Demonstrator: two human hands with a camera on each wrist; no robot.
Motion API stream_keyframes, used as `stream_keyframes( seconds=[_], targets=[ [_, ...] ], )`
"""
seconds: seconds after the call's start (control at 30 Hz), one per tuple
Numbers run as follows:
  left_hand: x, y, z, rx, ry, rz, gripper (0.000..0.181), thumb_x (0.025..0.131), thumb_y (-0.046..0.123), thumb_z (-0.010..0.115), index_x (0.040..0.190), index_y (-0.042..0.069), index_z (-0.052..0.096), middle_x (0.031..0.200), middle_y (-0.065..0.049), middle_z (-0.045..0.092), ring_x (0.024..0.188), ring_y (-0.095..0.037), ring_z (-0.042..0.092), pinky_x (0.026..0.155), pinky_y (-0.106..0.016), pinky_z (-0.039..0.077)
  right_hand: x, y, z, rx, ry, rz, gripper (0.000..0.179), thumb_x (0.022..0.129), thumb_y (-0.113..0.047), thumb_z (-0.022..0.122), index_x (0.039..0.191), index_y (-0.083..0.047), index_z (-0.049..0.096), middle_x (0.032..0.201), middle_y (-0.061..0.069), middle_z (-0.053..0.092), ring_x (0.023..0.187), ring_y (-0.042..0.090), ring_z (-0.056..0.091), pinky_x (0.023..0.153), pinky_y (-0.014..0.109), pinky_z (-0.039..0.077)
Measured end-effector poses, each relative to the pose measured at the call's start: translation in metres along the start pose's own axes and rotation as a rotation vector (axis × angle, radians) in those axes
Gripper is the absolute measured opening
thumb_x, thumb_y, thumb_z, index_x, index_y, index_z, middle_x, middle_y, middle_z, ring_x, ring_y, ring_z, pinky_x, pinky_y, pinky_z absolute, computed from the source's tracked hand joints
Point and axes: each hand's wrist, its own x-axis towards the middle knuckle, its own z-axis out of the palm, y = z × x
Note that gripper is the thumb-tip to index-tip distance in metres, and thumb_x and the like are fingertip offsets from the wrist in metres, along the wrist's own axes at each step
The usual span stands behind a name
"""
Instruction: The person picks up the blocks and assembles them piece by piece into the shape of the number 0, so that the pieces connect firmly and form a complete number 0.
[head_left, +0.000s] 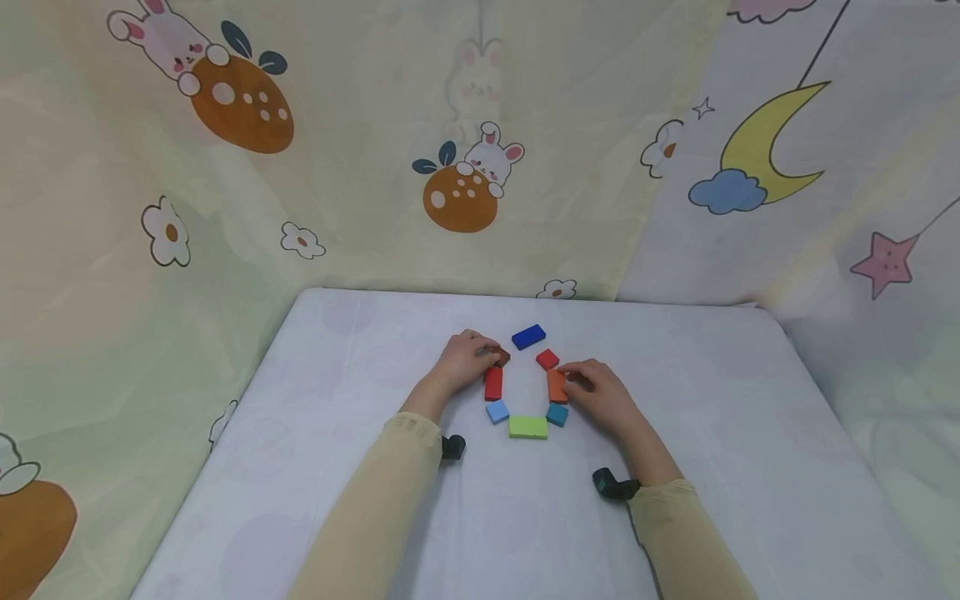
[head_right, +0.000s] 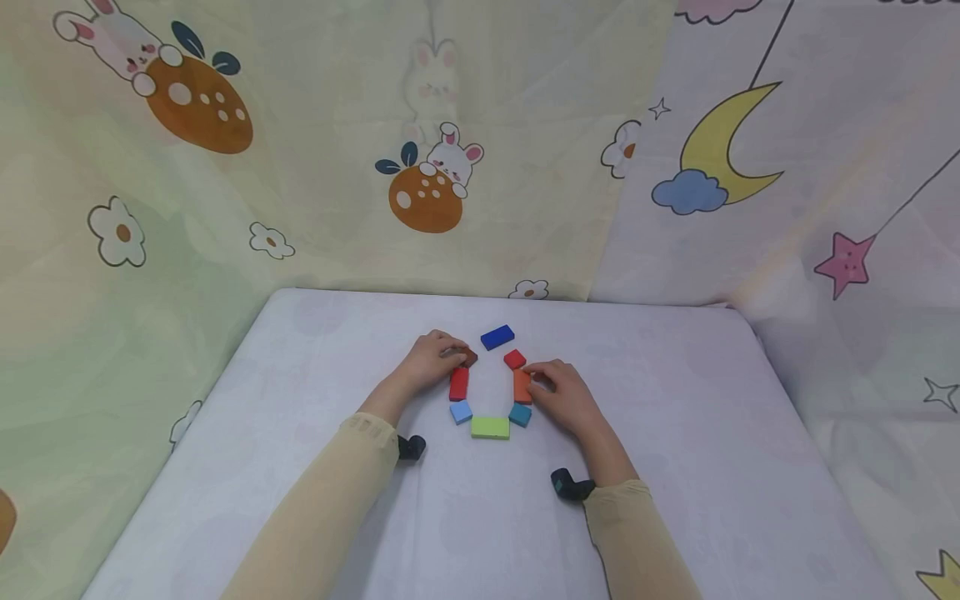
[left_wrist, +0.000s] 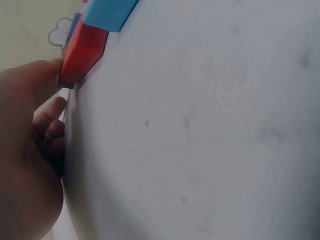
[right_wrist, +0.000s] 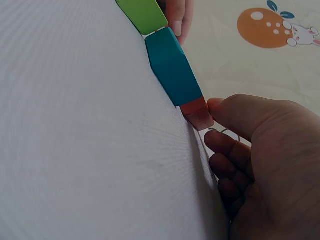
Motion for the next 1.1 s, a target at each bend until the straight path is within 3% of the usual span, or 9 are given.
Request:
stream_keyframes(
  seconds=[0.73,1.1],
  targets=[
    [0.001,-0.005,0.006,-0.024,0.015,-0.009,0.035,0.097,0.044,0.058,0.128,0.027,0.066,0.137,-0.003,0.052,0.131,-0.026,0.043,0.107,-0.044,0.044,0.001,0.001,0.0,-0.009,-0.001,-0.001,0.032,0.095,-0.03,0.063,0.127,-0.023,0.063,0.124,0.004,0.061,0.119,0.026,0.053,0.105,0.051,0.044],
    [-0.021,-0.01,0.007,-0.108,-0.028,0.015,0.047,0.097,0.048,0.056,0.142,0.032,0.053,0.149,-0.002,0.048,0.143,-0.027,0.036,0.114,-0.051,0.037,0.001,0.0,0.0,-0.006,0.004,0.007,0.033,0.095,-0.03,0.063,0.127,-0.023,0.063,0.124,0.004,0.061,0.12,0.026,0.053,0.106,0.051,0.044]
  ],
)
